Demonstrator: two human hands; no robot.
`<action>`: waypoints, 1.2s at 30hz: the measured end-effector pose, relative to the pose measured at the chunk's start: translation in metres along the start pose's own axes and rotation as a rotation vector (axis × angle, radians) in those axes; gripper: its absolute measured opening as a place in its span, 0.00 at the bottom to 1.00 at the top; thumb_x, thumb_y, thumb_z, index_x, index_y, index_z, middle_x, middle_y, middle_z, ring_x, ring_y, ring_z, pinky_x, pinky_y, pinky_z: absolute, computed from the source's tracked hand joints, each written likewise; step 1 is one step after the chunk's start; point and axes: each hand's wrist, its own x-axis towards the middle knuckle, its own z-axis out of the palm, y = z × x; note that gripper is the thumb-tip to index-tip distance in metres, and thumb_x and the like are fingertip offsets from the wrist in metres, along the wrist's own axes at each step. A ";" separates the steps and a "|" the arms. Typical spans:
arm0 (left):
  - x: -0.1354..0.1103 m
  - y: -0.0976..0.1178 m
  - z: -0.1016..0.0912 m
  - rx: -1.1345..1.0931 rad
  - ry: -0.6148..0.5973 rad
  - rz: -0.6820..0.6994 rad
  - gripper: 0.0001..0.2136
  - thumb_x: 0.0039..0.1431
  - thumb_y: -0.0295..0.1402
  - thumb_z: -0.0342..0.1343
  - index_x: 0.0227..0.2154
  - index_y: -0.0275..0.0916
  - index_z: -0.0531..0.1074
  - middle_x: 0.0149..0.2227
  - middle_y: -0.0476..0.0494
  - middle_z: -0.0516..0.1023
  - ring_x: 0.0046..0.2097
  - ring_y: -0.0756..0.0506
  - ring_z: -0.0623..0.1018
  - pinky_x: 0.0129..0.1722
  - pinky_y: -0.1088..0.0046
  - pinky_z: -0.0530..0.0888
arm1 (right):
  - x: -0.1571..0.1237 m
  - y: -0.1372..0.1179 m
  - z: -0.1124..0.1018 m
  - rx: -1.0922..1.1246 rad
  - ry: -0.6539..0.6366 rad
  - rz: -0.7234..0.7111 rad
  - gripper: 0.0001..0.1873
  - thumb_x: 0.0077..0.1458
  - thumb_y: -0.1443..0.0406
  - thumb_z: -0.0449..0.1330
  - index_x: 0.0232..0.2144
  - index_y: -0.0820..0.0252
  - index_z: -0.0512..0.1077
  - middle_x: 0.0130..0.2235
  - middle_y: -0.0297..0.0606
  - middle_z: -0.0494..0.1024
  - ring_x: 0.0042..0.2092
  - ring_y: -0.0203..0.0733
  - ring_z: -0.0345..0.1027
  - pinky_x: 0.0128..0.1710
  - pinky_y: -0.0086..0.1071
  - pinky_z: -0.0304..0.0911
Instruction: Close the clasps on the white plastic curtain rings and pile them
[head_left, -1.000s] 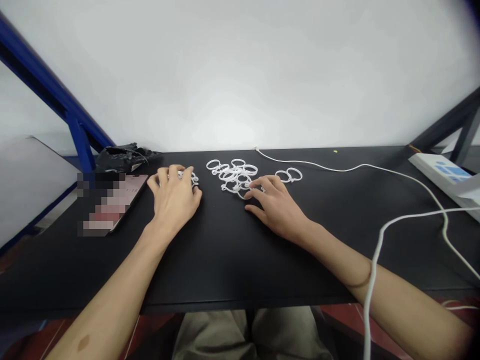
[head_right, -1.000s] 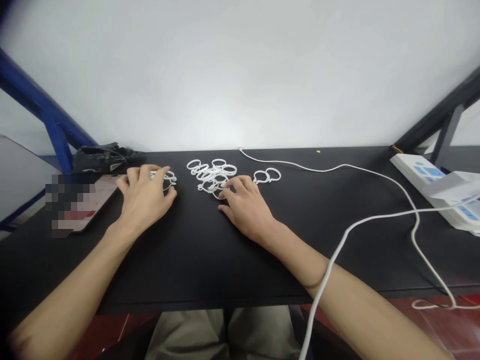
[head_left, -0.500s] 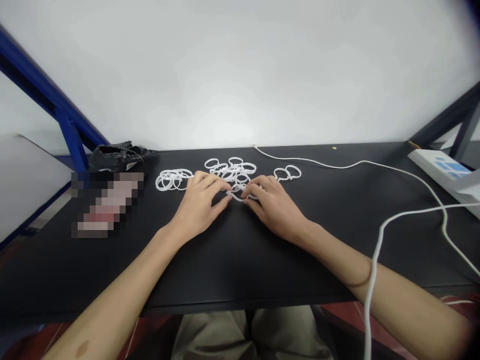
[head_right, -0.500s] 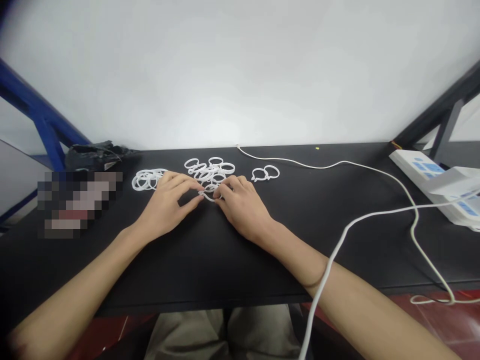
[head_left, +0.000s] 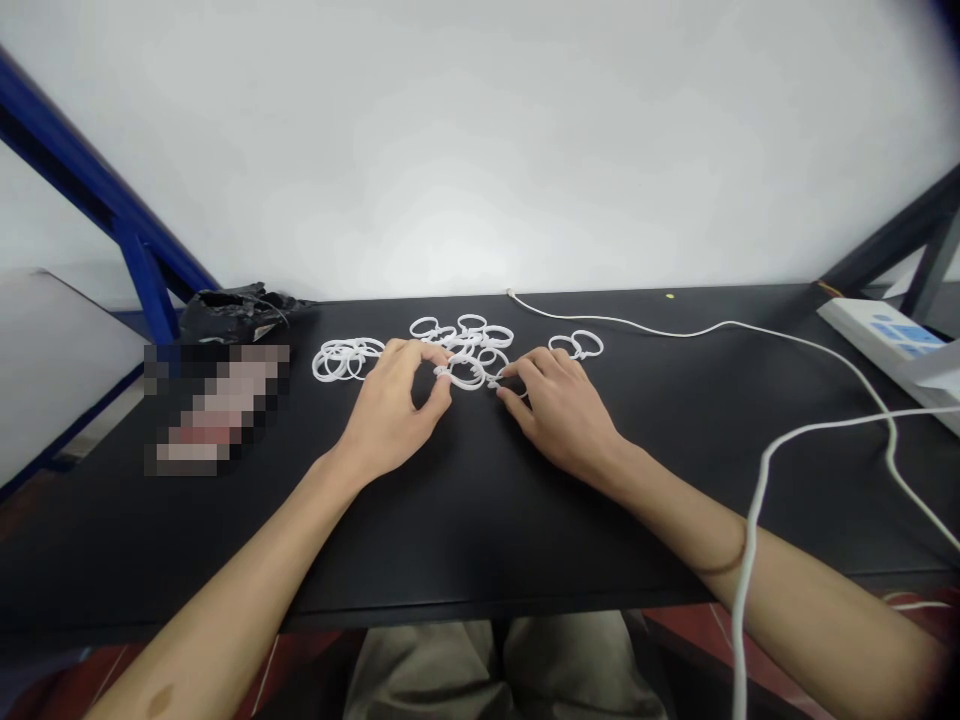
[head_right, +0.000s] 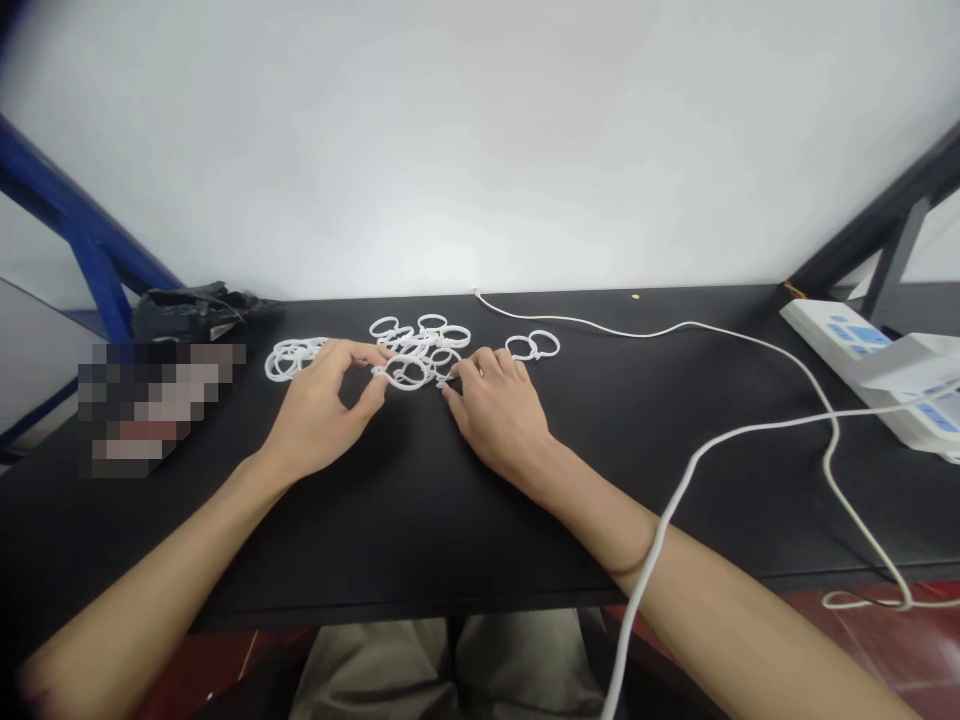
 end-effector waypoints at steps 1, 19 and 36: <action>0.000 0.001 0.000 -0.025 -0.009 -0.014 0.04 0.61 0.29 0.51 0.39 0.41 0.66 0.45 0.47 0.77 0.47 0.45 0.74 0.49 0.64 0.71 | 0.000 -0.001 -0.001 0.031 0.024 -0.015 0.14 0.63 0.61 0.54 0.46 0.64 0.72 0.44 0.48 0.73 0.45 0.51 0.64 0.48 0.45 0.62; -0.002 0.006 -0.004 -0.202 -0.156 0.073 0.14 0.60 0.44 0.57 0.45 0.42 0.73 0.38 0.48 0.77 0.42 0.47 0.74 0.44 0.71 0.71 | -0.004 -0.009 -0.007 0.596 0.144 0.029 0.09 0.62 0.65 0.57 0.40 0.56 0.78 0.30 0.30 0.82 0.31 0.34 0.74 0.33 0.26 0.64; -0.003 0.009 0.000 -0.242 -0.148 0.138 0.07 0.64 0.36 0.54 0.33 0.42 0.74 0.36 0.48 0.79 0.40 0.46 0.73 0.43 0.68 0.72 | -0.004 -0.012 -0.011 0.503 0.193 -0.049 0.18 0.64 0.66 0.50 0.55 0.59 0.69 0.42 0.41 0.77 0.44 0.41 0.70 0.46 0.36 0.66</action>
